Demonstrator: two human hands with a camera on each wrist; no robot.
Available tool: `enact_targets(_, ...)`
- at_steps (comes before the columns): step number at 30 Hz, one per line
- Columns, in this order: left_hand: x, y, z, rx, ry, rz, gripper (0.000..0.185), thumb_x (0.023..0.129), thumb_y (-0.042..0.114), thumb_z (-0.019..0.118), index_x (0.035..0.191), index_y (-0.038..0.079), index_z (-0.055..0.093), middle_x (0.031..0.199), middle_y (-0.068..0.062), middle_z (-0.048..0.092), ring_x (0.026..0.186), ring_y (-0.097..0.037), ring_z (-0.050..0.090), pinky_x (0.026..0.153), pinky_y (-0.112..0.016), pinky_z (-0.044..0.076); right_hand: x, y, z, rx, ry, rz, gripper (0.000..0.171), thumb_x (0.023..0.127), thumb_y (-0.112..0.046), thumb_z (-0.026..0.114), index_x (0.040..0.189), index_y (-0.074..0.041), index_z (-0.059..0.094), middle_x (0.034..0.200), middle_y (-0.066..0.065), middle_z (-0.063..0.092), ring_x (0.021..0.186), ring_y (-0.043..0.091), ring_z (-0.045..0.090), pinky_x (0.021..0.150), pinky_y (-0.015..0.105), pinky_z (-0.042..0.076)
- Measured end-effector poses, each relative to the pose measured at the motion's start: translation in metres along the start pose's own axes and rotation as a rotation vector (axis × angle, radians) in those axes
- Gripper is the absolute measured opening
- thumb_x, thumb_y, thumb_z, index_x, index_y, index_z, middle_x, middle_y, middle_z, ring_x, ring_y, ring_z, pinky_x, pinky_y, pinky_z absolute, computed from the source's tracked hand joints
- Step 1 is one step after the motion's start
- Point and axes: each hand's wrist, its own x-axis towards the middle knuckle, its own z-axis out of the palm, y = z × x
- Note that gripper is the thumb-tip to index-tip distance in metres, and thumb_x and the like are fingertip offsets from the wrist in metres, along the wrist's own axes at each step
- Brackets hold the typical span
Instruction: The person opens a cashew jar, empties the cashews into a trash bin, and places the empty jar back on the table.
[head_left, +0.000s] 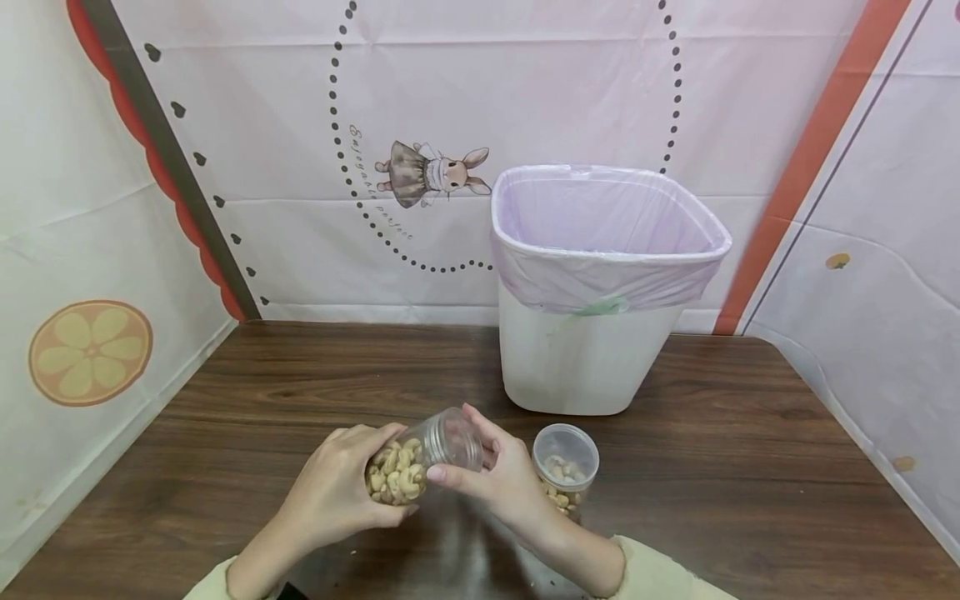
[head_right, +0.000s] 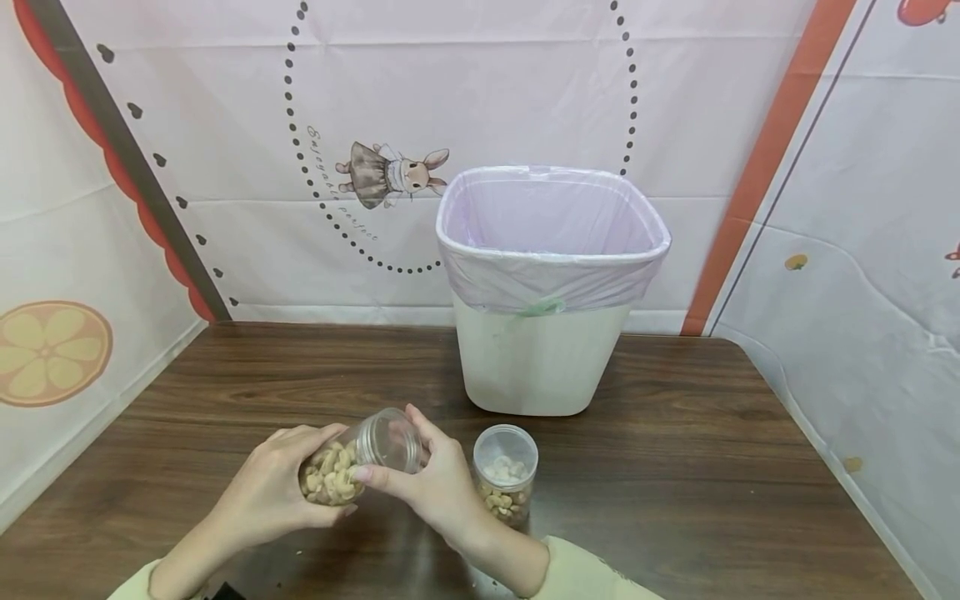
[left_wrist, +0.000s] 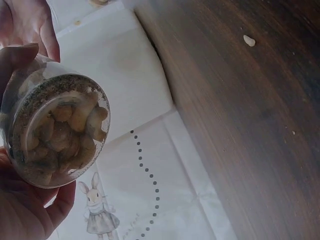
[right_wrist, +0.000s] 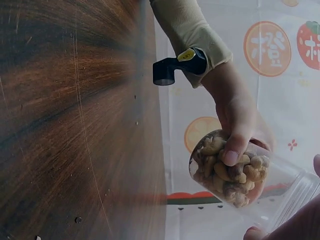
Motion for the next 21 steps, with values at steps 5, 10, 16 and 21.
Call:
enact_targets(5, 0.0005, -0.0006, 0.0005, 0.001, 0.005, 0.007, 0.068, 0.041, 0.038, 0.083, 0.104, 0.021, 0.062, 0.084, 0.020, 0.058, 0.077, 0.002, 0.051, 0.073, -0.031, 0.044, 0.0007, 0.0005, 0.0018, -0.002, 0.039, -0.032, 0.083, 0.073, -0.026, 0.076, 0.137, 0.005, 0.032, 0.128, 0.021, 0.049, 0.117, 0.028, 0.049, 0.093, 0.033, 0.042)
enact_targets(10, 0.0009, -0.0021, -0.0002, -0.009, 0.011, 0.015, 0.070, 0.041, 0.038, 0.084, 0.104, 0.019, 0.062, 0.085, 0.017, 0.059, 0.076, 0.000, 0.051, 0.068, -0.029, 0.044, 0.0021, 0.0013, 0.0035, 0.020, 0.072, -0.038, 0.082, 0.071, -0.022, 0.078, 0.134, 0.007, 0.035, 0.126, 0.020, 0.052, 0.114, 0.025, 0.052, 0.089, 0.028, 0.044)
enact_targets(16, 0.0019, -0.0034, -0.0016, -0.050, -0.023, -0.003, 0.070, 0.043, 0.038, 0.085, 0.106, 0.016, 0.063, 0.085, 0.014, 0.059, 0.074, 0.000, 0.050, 0.063, -0.026, 0.044, 0.0030, 0.0029, 0.0036, 0.003, 0.094, -0.031, 0.084, 0.069, -0.022, 0.079, 0.134, 0.007, 0.035, 0.119, 0.018, 0.057, 0.102, 0.022, 0.059, 0.081, 0.026, 0.049)
enact_targets(21, 0.0034, -0.0044, -0.0021, -0.108, -0.040, -0.012, 0.071, 0.042, 0.037, 0.086, 0.107, 0.017, 0.064, 0.083, 0.016, 0.058, 0.071, 0.000, 0.049, 0.060, -0.022, 0.043, 0.0027, 0.0031, 0.0038, -0.014, 0.103, -0.050, 0.077, 0.068, -0.020, 0.079, 0.131, 0.004, 0.042, 0.114, 0.016, 0.061, 0.096, 0.020, 0.062, 0.078, 0.026, 0.051)
